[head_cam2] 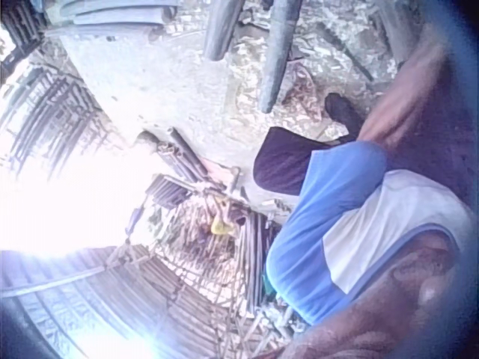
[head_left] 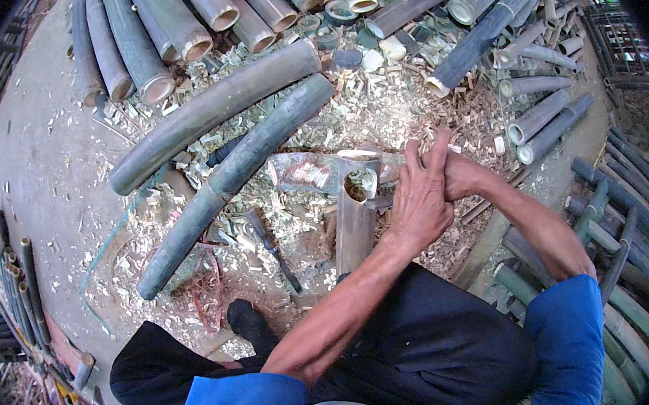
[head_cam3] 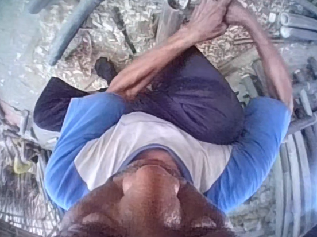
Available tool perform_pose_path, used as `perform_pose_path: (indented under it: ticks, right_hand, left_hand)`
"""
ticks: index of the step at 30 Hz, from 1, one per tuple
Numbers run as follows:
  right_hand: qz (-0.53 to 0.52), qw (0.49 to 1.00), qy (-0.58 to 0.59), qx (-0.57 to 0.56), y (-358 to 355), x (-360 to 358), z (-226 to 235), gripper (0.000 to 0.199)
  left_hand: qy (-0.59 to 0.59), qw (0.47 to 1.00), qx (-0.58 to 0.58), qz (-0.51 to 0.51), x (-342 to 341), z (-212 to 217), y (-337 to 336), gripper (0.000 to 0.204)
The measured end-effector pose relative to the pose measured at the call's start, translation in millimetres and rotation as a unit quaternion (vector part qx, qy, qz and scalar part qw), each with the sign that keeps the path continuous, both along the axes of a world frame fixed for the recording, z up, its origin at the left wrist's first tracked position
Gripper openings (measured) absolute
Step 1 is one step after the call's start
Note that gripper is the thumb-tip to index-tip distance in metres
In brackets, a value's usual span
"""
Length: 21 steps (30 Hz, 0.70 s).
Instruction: The person crafts bamboo furniture by using a knife to hollow out and shape bamboo stalks, fitting them together by hand and smoothing the joints.
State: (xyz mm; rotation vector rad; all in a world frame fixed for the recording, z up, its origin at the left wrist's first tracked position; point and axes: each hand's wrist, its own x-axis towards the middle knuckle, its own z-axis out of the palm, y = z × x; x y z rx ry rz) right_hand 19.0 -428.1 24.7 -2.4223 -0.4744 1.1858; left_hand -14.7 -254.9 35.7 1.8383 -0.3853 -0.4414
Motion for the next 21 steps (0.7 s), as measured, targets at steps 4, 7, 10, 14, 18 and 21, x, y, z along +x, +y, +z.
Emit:
perform_pose_path:
  ticks: [4,7,10,14,18,21]
  right_hand:
    - [-0.207,0.965,0.114,0.115,8,-55,-24,0.050]
    - [-0.422,0.885,0.171,0.092,44,-107,-27,0.058]
    - [-0.319,0.942,0.104,0.018,59,-95,-12,0.055]
    - [0.024,0.999,0.022,0.013,32,-18,21,0.050]
    - [-0.131,0.976,0.143,0.103,29,-27,13,0.055]
    - [-0.167,0.969,0.140,0.116,41,-54,3,0.058]
  left_hand:
    - [0.042,0.984,0.068,-0.157,3,7,14,0.103]
    - [0.064,0.892,0.167,-0.416,20,6,19,0.097]
    - [0.064,0.914,0.146,-0.373,21,7,25,0.093]
    - [-0.041,0.998,-0.045,-0.007,-14,0,21,0.097]
    - [0.044,0.997,0.000,-0.070,-4,13,31,0.102]
    - [0.088,0.978,0.048,-0.185,5,15,43,0.105]
